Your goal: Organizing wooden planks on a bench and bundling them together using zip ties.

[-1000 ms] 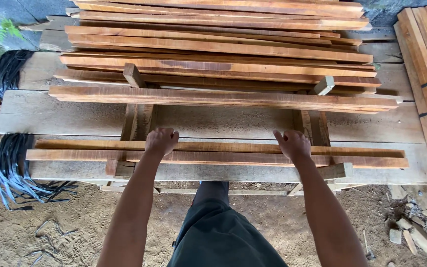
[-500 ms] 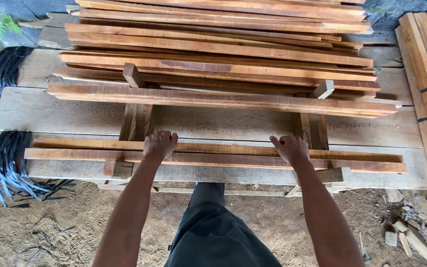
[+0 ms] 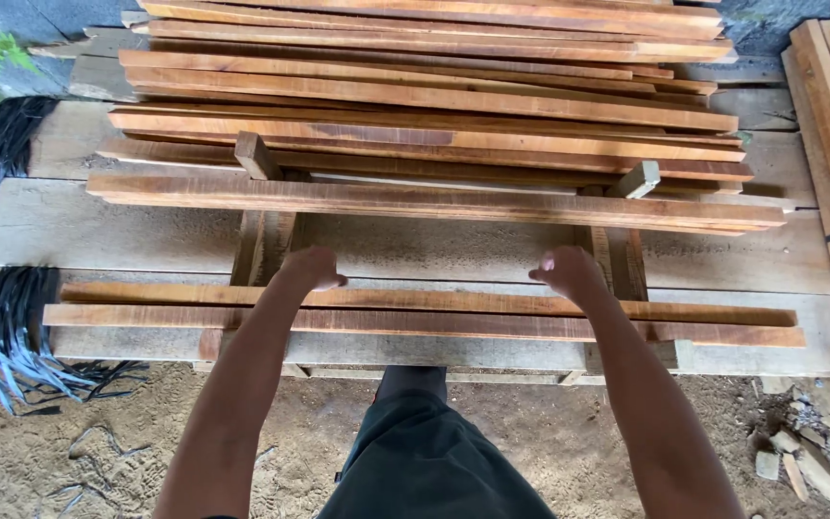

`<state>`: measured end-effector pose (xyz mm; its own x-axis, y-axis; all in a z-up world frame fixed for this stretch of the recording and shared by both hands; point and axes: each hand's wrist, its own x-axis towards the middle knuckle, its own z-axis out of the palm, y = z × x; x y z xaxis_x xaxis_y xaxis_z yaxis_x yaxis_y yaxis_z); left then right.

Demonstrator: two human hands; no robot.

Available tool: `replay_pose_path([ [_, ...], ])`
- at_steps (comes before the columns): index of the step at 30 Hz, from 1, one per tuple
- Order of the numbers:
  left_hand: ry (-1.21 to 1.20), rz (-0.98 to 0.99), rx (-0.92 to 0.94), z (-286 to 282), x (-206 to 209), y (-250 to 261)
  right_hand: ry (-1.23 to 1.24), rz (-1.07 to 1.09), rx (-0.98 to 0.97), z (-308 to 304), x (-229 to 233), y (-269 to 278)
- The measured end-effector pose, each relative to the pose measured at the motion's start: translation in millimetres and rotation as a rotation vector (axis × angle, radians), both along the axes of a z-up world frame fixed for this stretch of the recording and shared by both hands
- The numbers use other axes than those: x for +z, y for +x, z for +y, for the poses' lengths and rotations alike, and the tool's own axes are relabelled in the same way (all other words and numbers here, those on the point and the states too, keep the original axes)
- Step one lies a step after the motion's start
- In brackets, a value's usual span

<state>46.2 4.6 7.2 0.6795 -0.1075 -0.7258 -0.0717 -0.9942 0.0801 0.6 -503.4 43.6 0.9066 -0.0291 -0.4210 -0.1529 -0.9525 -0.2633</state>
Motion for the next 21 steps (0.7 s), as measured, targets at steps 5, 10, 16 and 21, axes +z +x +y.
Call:
replay_pose_path([
  [5, -0.090, -0.670, -0.059, -3.3, 38.0, 18.5, -0.091, -0.399, 0.088, -14.4, 9.0, 39.1],
  [10, -0.082, -0.932, -0.211, 6.0, 22.1, 59.1, -0.117, -0.487, 0.191, -16.5, 28.5, 68.8],
  [16, -0.024, -0.546, -0.171, -2.9, 1.8, 86.7, -0.004, -0.178, 0.130, -10.1, 36.7, 84.9],
  [21, 0.059, -0.590, -0.111, -10.1, -24.1, 101.1, -0.152, -0.169, 0.191, -27.0, -5.0, 113.2],
])
